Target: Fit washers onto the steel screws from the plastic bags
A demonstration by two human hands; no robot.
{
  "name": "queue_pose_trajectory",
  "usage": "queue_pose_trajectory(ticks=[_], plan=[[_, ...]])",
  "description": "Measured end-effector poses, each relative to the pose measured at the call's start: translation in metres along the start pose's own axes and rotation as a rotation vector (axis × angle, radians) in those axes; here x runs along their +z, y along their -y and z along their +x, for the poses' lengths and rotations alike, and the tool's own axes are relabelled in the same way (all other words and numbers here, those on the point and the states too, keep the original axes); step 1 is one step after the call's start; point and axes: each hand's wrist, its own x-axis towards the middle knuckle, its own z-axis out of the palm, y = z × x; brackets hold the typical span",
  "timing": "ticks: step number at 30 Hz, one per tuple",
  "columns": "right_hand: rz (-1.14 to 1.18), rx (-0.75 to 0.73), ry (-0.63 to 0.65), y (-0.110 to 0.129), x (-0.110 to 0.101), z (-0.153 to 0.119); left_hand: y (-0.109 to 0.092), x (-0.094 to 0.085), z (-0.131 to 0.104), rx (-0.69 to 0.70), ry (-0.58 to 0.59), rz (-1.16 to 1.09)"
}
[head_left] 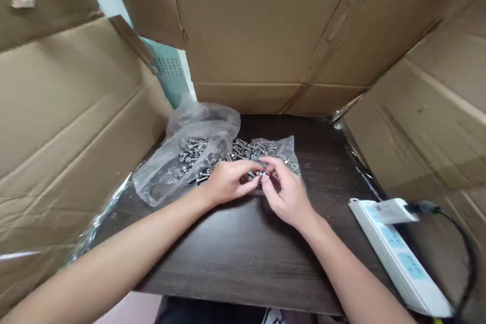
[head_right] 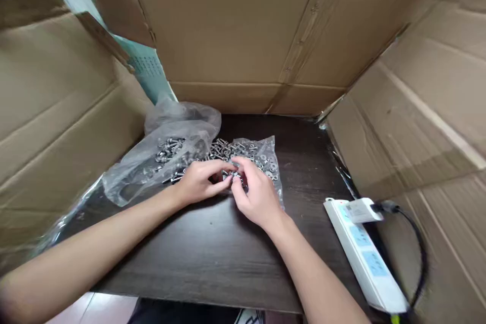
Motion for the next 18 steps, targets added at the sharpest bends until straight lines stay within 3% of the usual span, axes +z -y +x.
queue_pose_trajectory(ticks=[18], plan=[[0.001,0.049,-0.008,0.0050,-0.0011,0.0004,-0.0021,-0.0010,0.0013,0.041,-0.021,0.053]])
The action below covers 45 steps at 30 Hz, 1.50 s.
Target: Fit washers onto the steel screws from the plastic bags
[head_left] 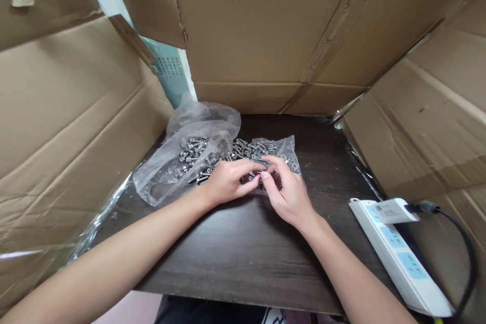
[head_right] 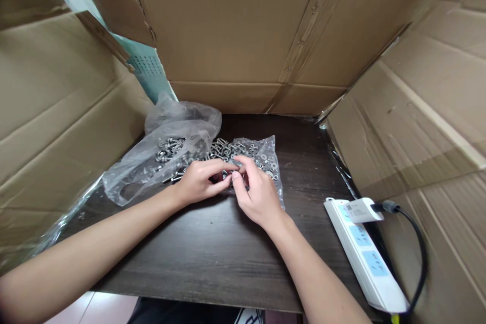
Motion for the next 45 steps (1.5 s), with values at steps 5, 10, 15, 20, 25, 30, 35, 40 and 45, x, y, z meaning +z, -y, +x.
queue_pose_trajectory(ticks=[5,10,15,20,25,30,35,40,45], plan=[[0.004,-0.020,-0.020,-0.0003,0.0011,-0.0002,0.0005,0.0010,-0.0005,-0.018,-0.004,0.005],[0.020,0.011,0.021,0.0002,0.0011,0.0000,0.0003,0.0013,-0.0003,-0.005,-0.008,0.002],[0.018,-0.001,-0.027,-0.0006,0.0017,-0.0007,0.0009,0.0016,-0.0003,-0.016,-0.002,0.001],[0.021,0.007,0.011,-0.0003,0.0017,0.0002,0.0017,0.0025,-0.0008,-0.012,-0.009,0.006],[0.009,0.044,0.016,0.0007,0.0005,0.0002,0.0013,0.0028,-0.0010,0.004,-0.006,0.008],[0.030,0.001,0.000,0.0000,0.0006,-0.0006,0.0006,0.0018,-0.0007,-0.002,0.005,0.016],[0.005,0.054,0.020,0.0004,-0.0001,-0.0004,0.0004,0.0011,-0.0007,0.007,0.009,0.025],[0.021,0.007,-0.002,0.0006,0.0005,0.0003,0.0006,0.0011,-0.0008,0.005,0.001,0.027],[-0.004,0.046,0.039,-0.0004,0.0002,0.0008,0.0000,0.0008,-0.0003,0.031,-0.003,0.035]])
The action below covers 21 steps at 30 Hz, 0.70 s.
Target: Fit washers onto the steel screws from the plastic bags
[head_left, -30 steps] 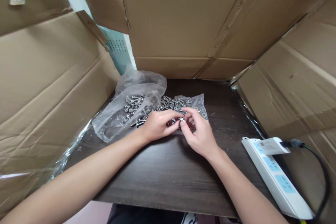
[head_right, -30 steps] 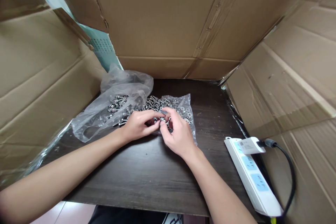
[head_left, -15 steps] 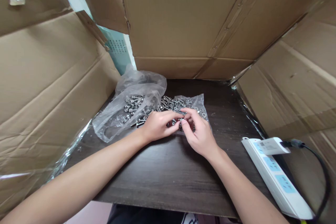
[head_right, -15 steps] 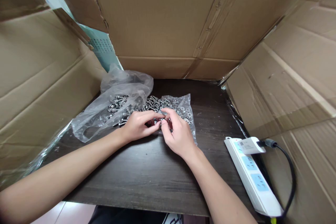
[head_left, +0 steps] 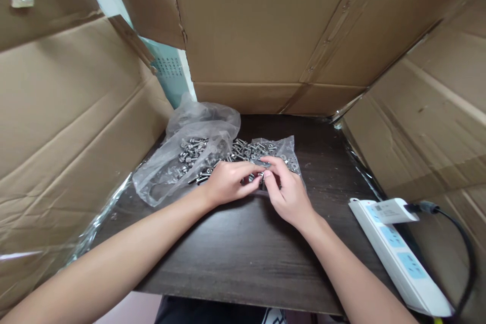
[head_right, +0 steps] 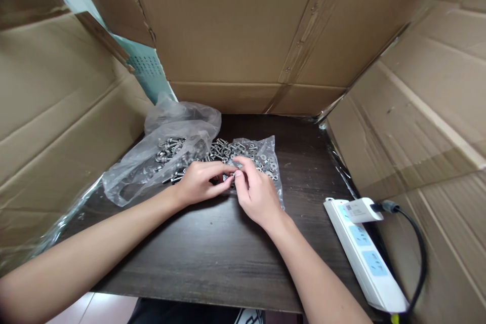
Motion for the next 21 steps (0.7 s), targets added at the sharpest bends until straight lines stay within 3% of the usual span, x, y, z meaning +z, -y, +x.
queue_pose_trajectory(ticks=[21], plan=[[0.024,-0.037,-0.022,0.0001,0.0006,-0.0008,0.0034,0.0021,-0.0022,-0.017,-0.011,0.000]])
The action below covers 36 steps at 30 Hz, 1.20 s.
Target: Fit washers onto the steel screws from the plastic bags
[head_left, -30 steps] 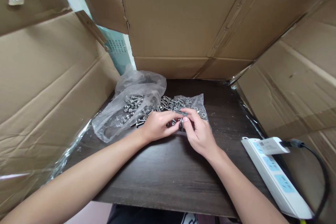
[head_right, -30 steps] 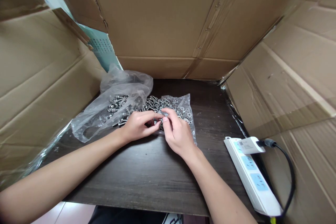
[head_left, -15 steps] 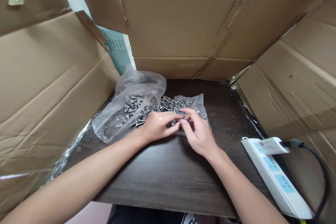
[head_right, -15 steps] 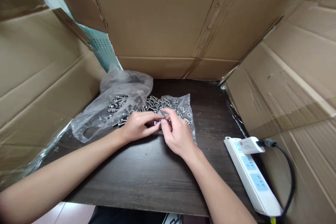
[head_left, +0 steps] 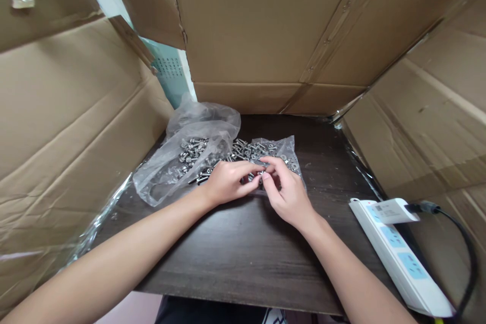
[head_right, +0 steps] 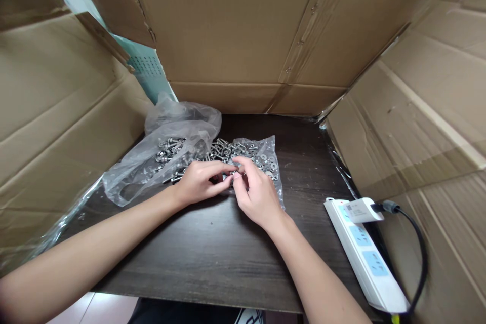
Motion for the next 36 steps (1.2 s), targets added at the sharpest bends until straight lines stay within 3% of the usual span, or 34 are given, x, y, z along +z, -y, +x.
queue_pose_trajectory(ticks=[10,16,22,27,32,36], plan=[[-0.003,0.017,-0.007,-0.0011,0.0012,0.0003,-0.0010,-0.0006,0.0008,-0.014,-0.003,-0.033],[-0.006,-0.030,-0.077,-0.0009,0.0013,0.0005,-0.0016,-0.0014,0.0017,-0.016,0.002,-0.033],[0.007,0.019,-0.013,0.0002,0.0005,0.0011,-0.0018,-0.0005,0.0020,-0.004,-0.014,-0.040],[-0.001,-0.026,-0.078,-0.0008,0.0012,0.0006,-0.0019,-0.0011,0.0023,-0.015,-0.004,-0.051],[0.000,0.017,-0.021,-0.0010,0.0004,0.0018,-0.0013,-0.0005,0.0018,-0.003,-0.014,-0.045],[-0.007,-0.059,-0.093,-0.0023,0.0026,0.0008,-0.0010,0.0001,0.0015,-0.004,-0.018,-0.044]])
